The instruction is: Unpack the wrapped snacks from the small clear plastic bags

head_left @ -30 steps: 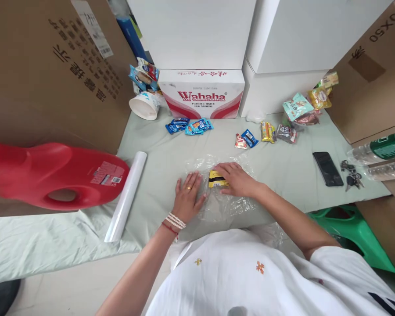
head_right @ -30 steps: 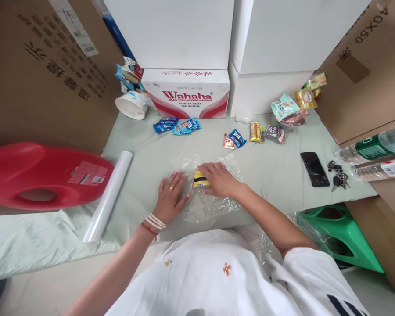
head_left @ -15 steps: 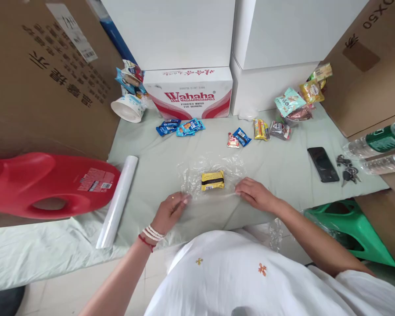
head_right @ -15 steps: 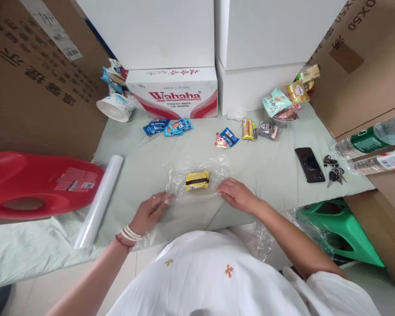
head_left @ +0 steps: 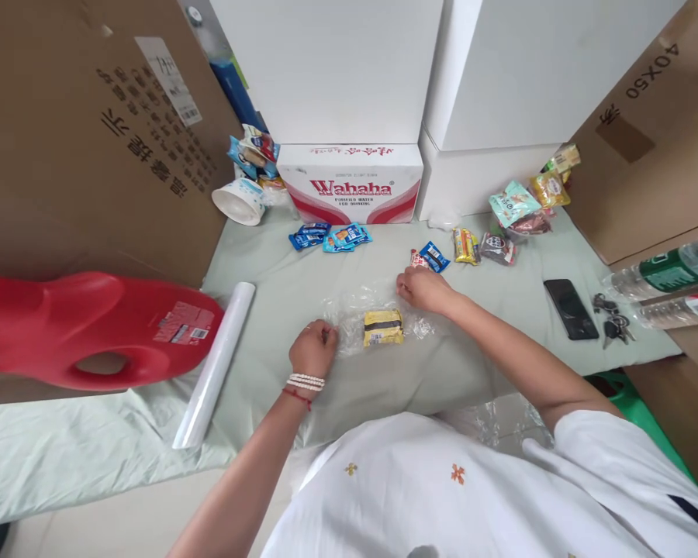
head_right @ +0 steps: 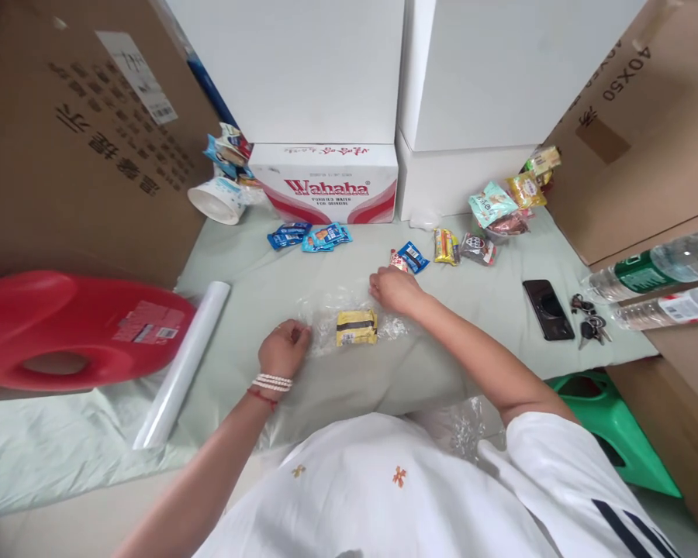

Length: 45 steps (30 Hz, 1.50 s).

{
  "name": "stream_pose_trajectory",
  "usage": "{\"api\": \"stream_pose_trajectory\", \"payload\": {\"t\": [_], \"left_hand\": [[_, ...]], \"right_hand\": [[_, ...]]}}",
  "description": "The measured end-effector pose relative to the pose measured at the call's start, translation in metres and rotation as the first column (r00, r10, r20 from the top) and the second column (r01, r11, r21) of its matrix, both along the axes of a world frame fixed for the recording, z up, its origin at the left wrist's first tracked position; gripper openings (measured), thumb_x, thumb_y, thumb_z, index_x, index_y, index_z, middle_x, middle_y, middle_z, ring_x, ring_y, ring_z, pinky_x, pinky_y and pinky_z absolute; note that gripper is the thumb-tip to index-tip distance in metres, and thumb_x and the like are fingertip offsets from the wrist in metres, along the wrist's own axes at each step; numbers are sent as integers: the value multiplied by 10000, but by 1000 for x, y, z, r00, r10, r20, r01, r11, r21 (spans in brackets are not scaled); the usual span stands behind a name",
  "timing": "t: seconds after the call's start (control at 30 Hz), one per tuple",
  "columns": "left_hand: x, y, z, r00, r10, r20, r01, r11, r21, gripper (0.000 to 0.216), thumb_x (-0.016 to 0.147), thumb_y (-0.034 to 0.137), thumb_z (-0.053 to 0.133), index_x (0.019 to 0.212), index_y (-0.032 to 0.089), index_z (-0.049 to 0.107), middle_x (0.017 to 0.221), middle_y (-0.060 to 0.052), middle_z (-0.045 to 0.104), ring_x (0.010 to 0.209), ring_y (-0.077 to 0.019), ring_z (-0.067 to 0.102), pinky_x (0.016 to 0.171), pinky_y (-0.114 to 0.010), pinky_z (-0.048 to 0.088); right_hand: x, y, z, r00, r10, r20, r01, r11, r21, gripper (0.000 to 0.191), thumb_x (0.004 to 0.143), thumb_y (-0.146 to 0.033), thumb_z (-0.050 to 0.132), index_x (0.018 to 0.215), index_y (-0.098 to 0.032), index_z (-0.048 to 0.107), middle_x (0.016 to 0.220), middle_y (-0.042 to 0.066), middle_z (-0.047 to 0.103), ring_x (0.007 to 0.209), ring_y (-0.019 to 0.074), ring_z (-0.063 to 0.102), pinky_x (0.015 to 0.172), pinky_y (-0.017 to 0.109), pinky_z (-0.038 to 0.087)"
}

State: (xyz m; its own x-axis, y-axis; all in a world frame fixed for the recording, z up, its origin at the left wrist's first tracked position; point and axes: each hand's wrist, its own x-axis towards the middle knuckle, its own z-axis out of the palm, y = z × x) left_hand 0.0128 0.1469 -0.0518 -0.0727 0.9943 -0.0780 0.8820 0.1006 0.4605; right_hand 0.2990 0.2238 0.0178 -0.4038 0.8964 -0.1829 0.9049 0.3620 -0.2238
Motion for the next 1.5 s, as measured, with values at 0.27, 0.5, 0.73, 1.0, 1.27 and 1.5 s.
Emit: {"api": "stream_pose_trajectory", "payload": {"t": [0.27, 0.5, 0.73, 1.0, 1.27, 1.5], "left_hand": [[3, 3, -9, 999, 44, -5, -41, 956, 290, 481, 854, 332, 602, 1304, 162, 609, 1267, -176, 624, 1209, -356, 553, 1003, -498, 468], [18, 15, -13, 994, -55, 90, 31, 970, 242, 995, 750, 317, 697, 1608, 124, 233, 1471, -208, 539, 1385, -371, 481, 1176, -527, 322], [24, 25, -10, 977, -47, 209, 25, 994, 110, 833, 756, 246, 686, 1546, 182, 429, 850, -35, 692, 1022, -301, 609, 1044, -499, 387], [-14, 7, -9, 869, -296, 396, 170, 931, 323, 240, 665, 68, 527, 671, 236, 699, 860, -58, 629, 1079, -254, 552, 1018, -455, 446], [-24, -11, 12, 907, 11, 422, -49, 996, 78, 296, 934, 377, 435, 926, 210, 680, 1177, -130, 663, 1216, -288, 547, 1082, -494, 445], [4, -12, 41, 954, -40, 296, 74, 992, -106, 124, 771, 318, 677, 729, 216, 619, 893, -62, 682, 984, -276, 656, 864, -411, 517]], "right_hand": [[-56, 52, -26, 981, 152, 118, -150, 988, -21, 509, 873, -285, 716, 1332, -85, 624, 1245, 225, 678, 1271, 353, 521, 1079, 436, 354], [-50, 33, 9, 971, 228, 74, -222, 972, -83, 211, 991, -244, 547, 1109, -172, 707, 1075, 118, 697, 953, 233, 630, 732, 293, 368], [-38, -48, 22, 893, 395, 215, -397, 917, -33, 230, 1039, -208, 445, 1130, -195, 655, 1111, 105, 635, 739, 174, 575, 609, 307, 272], [-11, -94, -22, 945, 322, -64, -322, 947, 7, 317, 1054, -182, 407, 1282, -244, 618, 1069, 70, 632, 823, 182, 560, 688, 270, 343], [-14, -92, -26, 931, 232, -281, -254, 966, -46, 348, 1015, -142, 409, 1199, -261, 680, 1012, 43, 577, 804, 166, 508, 721, 244, 382], [-13, -88, -31, 897, 240, -372, -266, 964, -20, 346, 1008, -137, 424, 1176, -263, 699, 988, 42, 548, 785, 161, 513, 721, 239, 406]]}}
